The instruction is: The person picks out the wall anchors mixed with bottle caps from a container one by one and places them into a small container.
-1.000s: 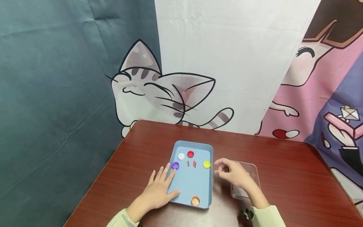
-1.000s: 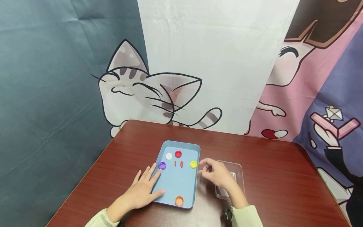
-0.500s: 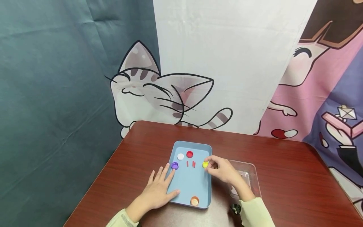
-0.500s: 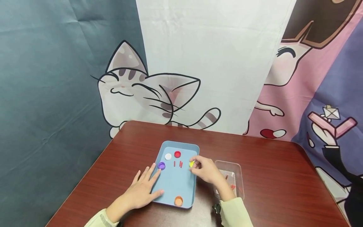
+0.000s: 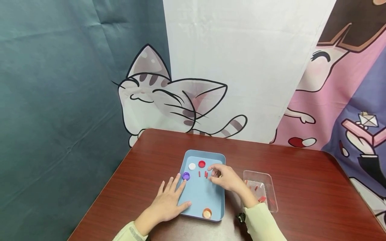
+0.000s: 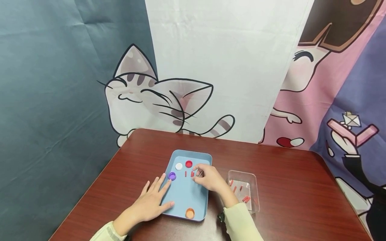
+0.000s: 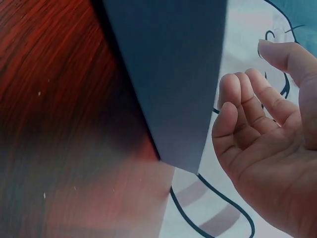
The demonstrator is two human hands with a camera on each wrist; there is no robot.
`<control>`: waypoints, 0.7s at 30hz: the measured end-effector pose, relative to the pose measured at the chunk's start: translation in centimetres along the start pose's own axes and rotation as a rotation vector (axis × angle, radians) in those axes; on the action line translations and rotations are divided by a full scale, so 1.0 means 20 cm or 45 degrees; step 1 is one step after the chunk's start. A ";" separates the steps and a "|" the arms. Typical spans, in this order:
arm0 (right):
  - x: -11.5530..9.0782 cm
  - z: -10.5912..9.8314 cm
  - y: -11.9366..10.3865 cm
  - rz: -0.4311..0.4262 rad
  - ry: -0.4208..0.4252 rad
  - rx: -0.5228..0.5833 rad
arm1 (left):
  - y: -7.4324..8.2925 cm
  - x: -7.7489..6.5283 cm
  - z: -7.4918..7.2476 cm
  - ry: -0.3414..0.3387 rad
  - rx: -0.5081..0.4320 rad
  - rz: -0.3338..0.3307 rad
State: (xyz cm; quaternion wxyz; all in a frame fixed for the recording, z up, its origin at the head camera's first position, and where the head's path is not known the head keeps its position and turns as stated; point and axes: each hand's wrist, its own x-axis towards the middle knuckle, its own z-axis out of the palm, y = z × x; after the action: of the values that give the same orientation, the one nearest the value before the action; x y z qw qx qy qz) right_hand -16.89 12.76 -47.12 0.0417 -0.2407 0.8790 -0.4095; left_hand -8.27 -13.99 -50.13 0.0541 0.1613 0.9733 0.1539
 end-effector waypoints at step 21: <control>0.16 0.12 0.02 -0.082 -0.097 -0.181 | 0.00 0.00 -0.01 0.003 -0.014 0.028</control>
State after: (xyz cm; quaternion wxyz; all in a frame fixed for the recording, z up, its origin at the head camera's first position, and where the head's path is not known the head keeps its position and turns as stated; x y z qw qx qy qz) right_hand -19.21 9.79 -48.56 0.0447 -0.2866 0.8954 -0.3379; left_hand -8.28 -14.05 -49.99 0.0520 0.1716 0.9707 0.1598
